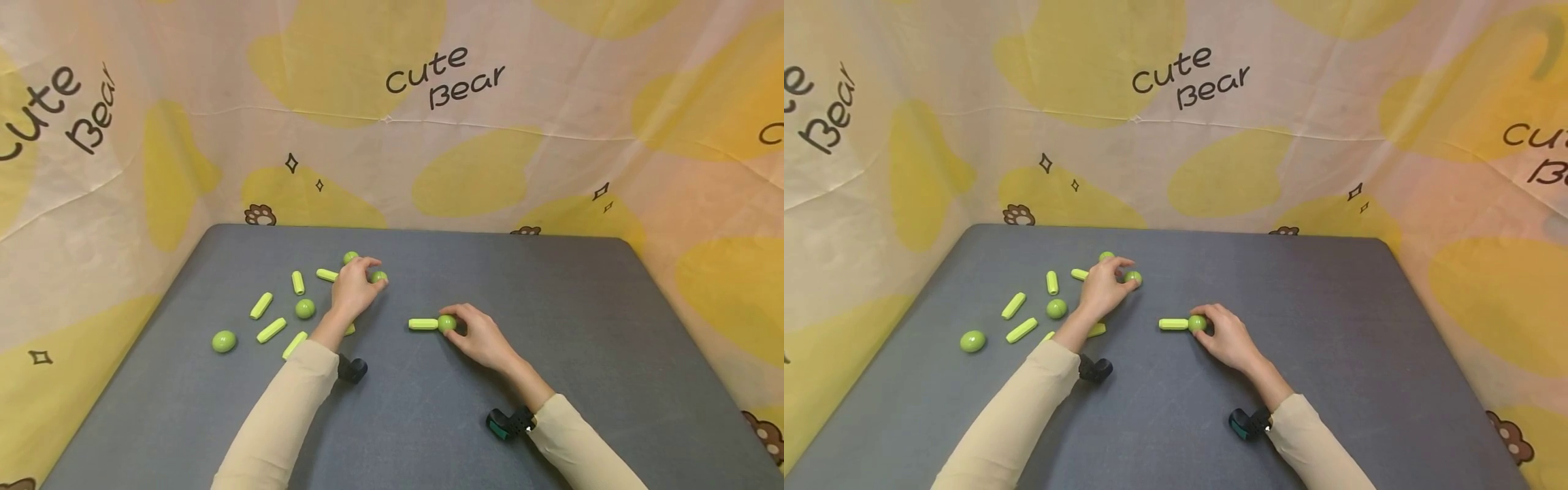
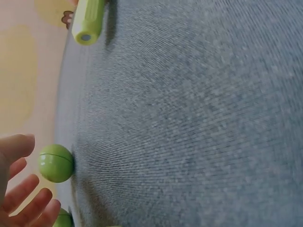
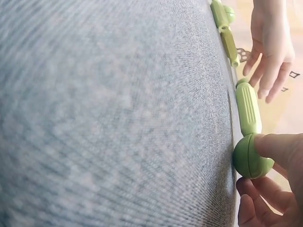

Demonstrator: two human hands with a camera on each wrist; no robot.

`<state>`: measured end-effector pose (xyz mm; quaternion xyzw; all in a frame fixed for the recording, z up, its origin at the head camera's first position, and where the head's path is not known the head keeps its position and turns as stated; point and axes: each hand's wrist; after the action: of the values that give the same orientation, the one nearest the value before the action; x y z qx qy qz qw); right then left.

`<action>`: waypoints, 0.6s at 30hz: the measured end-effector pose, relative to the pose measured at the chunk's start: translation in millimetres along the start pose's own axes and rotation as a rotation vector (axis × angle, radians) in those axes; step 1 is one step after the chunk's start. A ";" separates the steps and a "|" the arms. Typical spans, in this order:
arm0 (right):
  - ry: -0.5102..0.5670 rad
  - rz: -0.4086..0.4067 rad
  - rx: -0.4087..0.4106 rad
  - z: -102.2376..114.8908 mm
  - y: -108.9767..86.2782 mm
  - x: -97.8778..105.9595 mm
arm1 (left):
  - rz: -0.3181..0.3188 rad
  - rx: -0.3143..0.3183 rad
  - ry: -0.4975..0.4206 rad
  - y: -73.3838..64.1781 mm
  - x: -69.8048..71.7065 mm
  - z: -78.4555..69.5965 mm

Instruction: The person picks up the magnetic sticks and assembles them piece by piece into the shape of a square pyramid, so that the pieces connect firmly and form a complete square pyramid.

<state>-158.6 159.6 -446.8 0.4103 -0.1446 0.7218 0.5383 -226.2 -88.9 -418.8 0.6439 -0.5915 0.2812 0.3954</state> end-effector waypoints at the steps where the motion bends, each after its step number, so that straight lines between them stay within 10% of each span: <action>1: 0.001 0.001 -0.002 0.5 0.0 0.3 | 0.006 0.007 0.010 0.6 -1.0 0.3; 18: 0.007 0.005 -0.020 0.1 0.7 0.3 | 0.079 0.025 0.101 9.2 -7.7 2.0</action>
<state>-159.2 159.5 -446.4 0.4021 -0.1507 0.7231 0.5411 -236.5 -86.3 -424.6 0.6099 -0.5923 0.3362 0.4053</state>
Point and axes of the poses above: each hand's wrist, its own y-axis towards the middle knuckle, its own x-axis out of the back of the hand, z = x × y, and after that the axes turned 4 degrees about y, right-handed
